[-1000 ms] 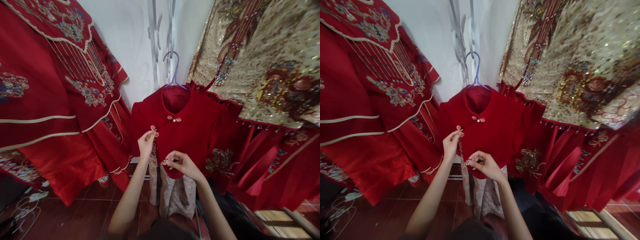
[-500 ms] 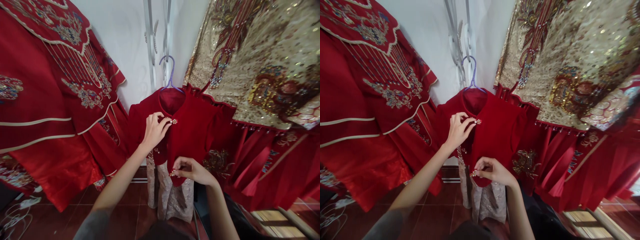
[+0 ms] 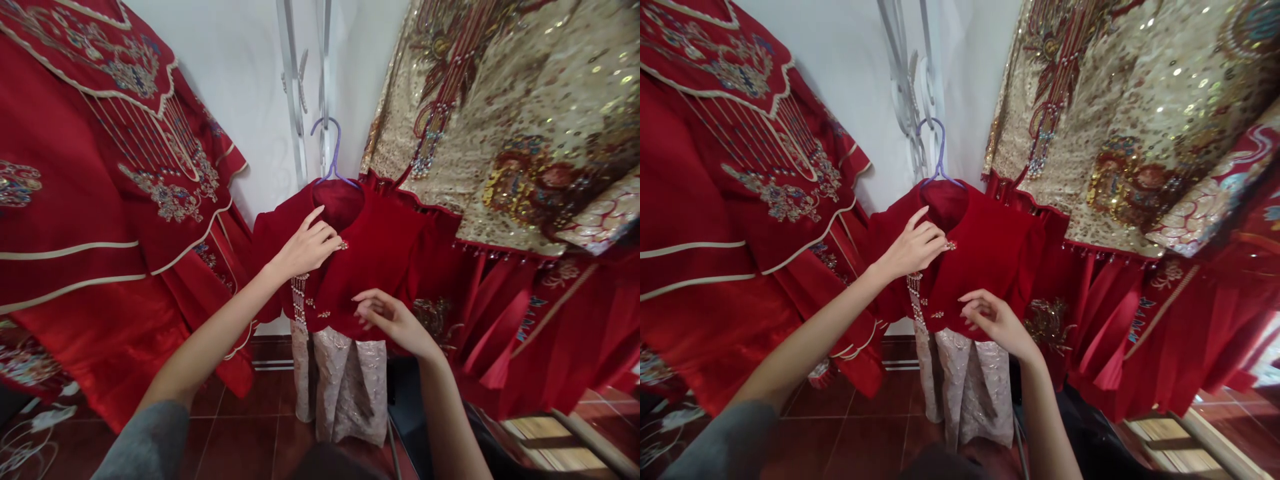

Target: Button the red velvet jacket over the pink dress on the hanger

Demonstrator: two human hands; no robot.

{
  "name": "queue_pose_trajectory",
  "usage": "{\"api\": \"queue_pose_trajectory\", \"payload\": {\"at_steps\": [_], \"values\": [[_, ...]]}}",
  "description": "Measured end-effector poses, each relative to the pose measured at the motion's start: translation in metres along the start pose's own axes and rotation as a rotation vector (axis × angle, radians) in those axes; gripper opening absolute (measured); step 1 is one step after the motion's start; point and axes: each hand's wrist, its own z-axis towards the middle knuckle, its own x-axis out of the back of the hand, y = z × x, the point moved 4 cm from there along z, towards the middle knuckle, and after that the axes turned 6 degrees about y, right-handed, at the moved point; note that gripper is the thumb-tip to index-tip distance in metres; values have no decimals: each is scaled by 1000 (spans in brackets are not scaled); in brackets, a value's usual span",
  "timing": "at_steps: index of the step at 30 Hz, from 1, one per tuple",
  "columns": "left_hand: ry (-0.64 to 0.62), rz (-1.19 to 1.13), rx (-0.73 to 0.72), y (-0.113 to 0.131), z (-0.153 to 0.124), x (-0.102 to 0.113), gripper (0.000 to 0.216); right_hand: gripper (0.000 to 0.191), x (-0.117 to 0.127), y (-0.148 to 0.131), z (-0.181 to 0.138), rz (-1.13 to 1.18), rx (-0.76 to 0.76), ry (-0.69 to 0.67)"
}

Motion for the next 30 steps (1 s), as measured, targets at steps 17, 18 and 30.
{"api": "queue_pose_trajectory", "payload": {"at_steps": [17,18,30], "values": [[512,438,341,-6,-12,0,55,94,-25,-77,77,-274,261,465],[506,466,379,-11,-15,7,55,94,-16,-77,73,-347,253,513],[342,470,712,-83,-19,103,33,69,65,-130,66,-913,290,581]]}}
